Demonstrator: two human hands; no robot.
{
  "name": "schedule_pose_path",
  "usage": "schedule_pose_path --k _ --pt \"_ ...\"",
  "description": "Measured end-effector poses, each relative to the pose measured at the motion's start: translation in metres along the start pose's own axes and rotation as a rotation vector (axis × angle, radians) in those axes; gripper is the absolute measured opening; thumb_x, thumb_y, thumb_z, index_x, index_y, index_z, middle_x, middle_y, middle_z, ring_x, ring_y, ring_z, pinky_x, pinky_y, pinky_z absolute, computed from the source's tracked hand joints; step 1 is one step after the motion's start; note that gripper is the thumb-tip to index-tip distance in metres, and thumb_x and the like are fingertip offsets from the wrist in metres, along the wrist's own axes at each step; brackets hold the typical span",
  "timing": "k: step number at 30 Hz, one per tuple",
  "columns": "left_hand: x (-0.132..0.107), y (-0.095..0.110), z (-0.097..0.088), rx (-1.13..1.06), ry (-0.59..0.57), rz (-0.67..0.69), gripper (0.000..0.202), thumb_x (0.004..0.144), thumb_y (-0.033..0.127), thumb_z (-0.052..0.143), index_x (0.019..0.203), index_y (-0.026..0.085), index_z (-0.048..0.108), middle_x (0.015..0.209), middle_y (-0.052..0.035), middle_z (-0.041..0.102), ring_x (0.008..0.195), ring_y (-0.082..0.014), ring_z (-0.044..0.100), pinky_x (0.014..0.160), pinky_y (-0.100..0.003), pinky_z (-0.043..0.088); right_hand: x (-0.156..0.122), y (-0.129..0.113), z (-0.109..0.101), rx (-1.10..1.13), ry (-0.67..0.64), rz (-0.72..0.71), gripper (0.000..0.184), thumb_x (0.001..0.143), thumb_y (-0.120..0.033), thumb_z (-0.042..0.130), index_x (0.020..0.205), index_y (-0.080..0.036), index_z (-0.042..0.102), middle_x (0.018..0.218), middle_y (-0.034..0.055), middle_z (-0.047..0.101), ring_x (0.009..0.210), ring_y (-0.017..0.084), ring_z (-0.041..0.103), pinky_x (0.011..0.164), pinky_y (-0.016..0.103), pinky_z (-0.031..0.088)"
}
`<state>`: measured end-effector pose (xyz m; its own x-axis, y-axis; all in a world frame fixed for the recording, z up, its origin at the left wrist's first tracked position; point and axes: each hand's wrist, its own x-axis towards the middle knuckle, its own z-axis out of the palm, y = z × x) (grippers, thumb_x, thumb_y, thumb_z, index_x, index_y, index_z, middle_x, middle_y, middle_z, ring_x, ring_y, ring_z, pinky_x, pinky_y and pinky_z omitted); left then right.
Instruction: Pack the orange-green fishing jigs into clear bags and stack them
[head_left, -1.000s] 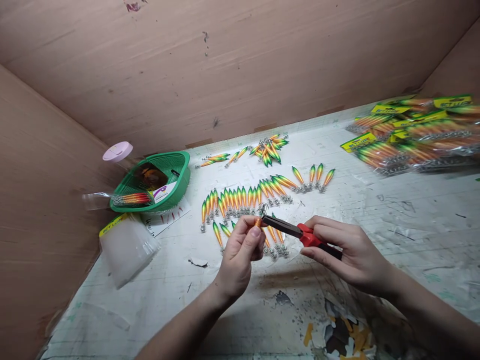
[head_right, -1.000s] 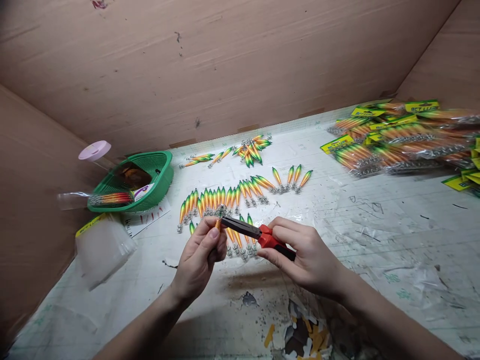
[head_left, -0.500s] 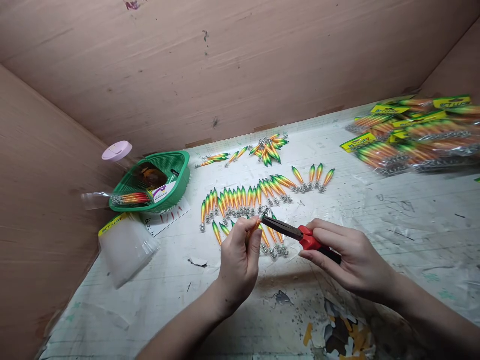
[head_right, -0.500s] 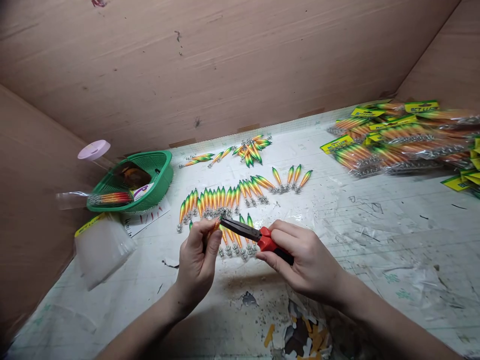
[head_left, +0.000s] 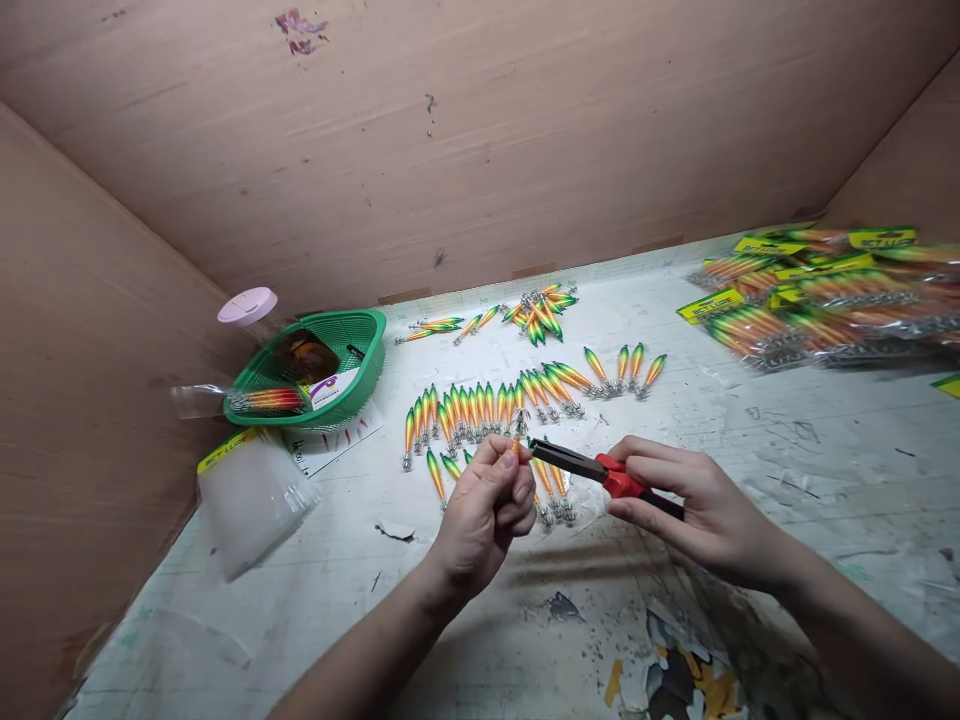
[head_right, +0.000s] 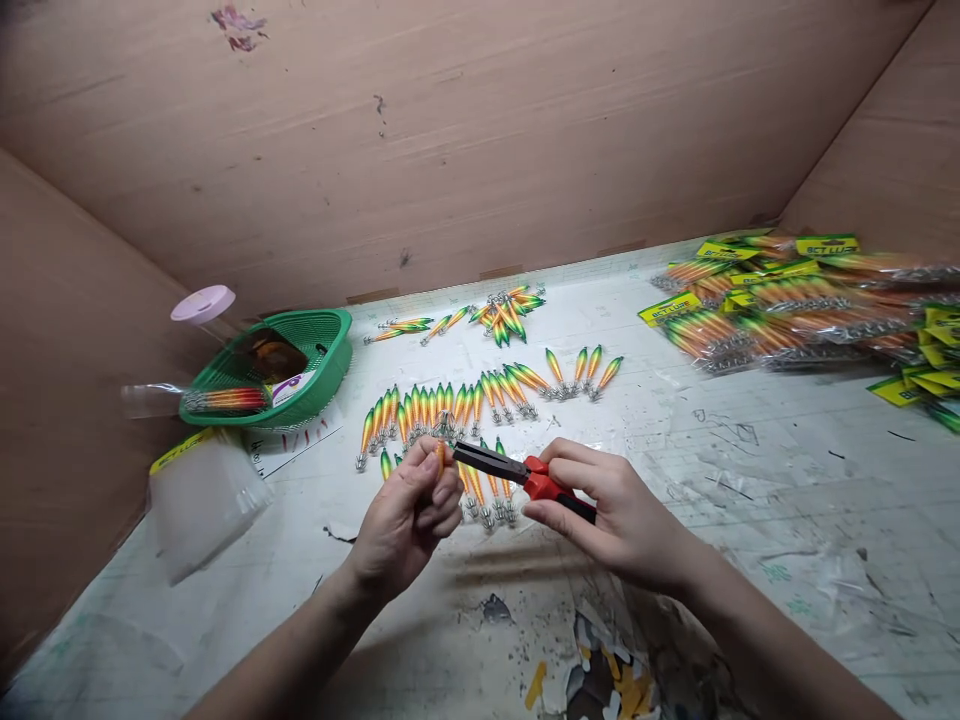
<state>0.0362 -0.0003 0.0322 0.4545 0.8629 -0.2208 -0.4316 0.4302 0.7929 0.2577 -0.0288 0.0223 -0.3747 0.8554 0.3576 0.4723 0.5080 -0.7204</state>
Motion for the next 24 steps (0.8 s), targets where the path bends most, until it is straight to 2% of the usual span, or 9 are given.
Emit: schedule_pose_path --k 4,11,16,19,21,22,24 --pt "0.0 -0.001 0.002 0.015 0.05 0.033 0.035 0.078 0.042 0.073 0.076 0.017 0.049 0.06 0.0052 0.047 0.048 -0.0041 0.029 0.049 -0.018 0.022 -0.003 -0.003 0.004 0.001 0.014 -0.006 0.02 0.094 -0.027 0.055 0.076 -0.019 0.055 0.08 0.0049 0.059 0.069 0.015 0.055 0.06 0.027 0.044" --pt "-0.001 -0.005 -0.001 0.113 0.043 0.072 0.032 0.083 0.046 0.066 0.079 0.016 0.056 0.057 0.0056 0.042 0.049 -0.0061 0.025 0.049 -0.022 0.018 -0.003 -0.008 0.003 -0.018 0.037 -0.004 0.018 0.094 -0.027 0.055 0.078 -0.019 0.056 0.08 0.0045 0.058 0.068 0.014 0.056 0.06 0.026 0.045" --pt "-0.001 -0.008 -0.005 0.227 0.036 0.154 0.031 0.087 0.048 0.061 0.083 0.017 0.057 0.058 0.0058 0.039 0.052 -0.0085 0.025 0.05 -0.023 0.02 -0.002 -0.01 0.002 -0.041 0.029 -0.012 0.022 0.095 -0.03 0.053 0.076 -0.019 0.055 0.076 0.0036 0.056 0.067 0.014 0.054 0.059 0.025 0.044" --pt "-0.001 -0.003 -0.009 0.317 0.131 0.256 0.026 0.089 0.046 0.058 0.088 0.019 0.058 0.065 0.0036 0.045 0.057 -0.0103 0.033 0.054 -0.023 0.028 -0.002 -0.002 -0.008 -0.079 -0.01 0.031 0.025 0.095 -0.033 0.053 0.075 -0.019 0.056 0.077 0.0039 0.057 0.068 0.014 0.055 0.061 0.026 0.044" --pt "0.001 0.002 -0.012 0.469 0.199 0.362 0.019 0.091 0.04 0.056 0.094 0.021 0.059 0.078 0.0002 0.053 0.066 -0.0127 0.043 0.062 -0.025 0.037 -0.002 0.008 -0.018 -0.173 0.061 0.09 0.026 0.093 -0.037 0.056 0.074 -0.019 0.058 0.08 0.005 0.058 0.07 0.016 0.056 0.062 0.027 0.043" --pt "0.004 0.004 -0.012 0.601 0.19 0.405 0.016 0.092 0.037 0.055 0.095 0.022 0.061 0.084 -0.0017 0.056 0.073 -0.0145 0.048 0.068 -0.027 0.04 -0.003 0.014 -0.023 -0.204 0.098 0.13 0.028 0.092 -0.038 0.056 0.072 -0.02 0.057 0.079 0.005 0.057 0.069 0.016 0.055 0.062 0.028 0.042" --pt "0.014 0.003 -0.013 0.95 0.065 0.473 0.011 0.092 0.029 0.057 0.096 0.024 0.065 0.092 -0.0045 0.061 0.086 -0.0192 0.053 0.079 -0.034 0.042 -0.003 0.025 -0.032 -0.18 0.182 0.221 0.035 0.092 -0.043 0.056 0.065 -0.02 0.053 0.073 0.0028 0.054 0.064 0.015 0.052 0.059 0.028 0.04"
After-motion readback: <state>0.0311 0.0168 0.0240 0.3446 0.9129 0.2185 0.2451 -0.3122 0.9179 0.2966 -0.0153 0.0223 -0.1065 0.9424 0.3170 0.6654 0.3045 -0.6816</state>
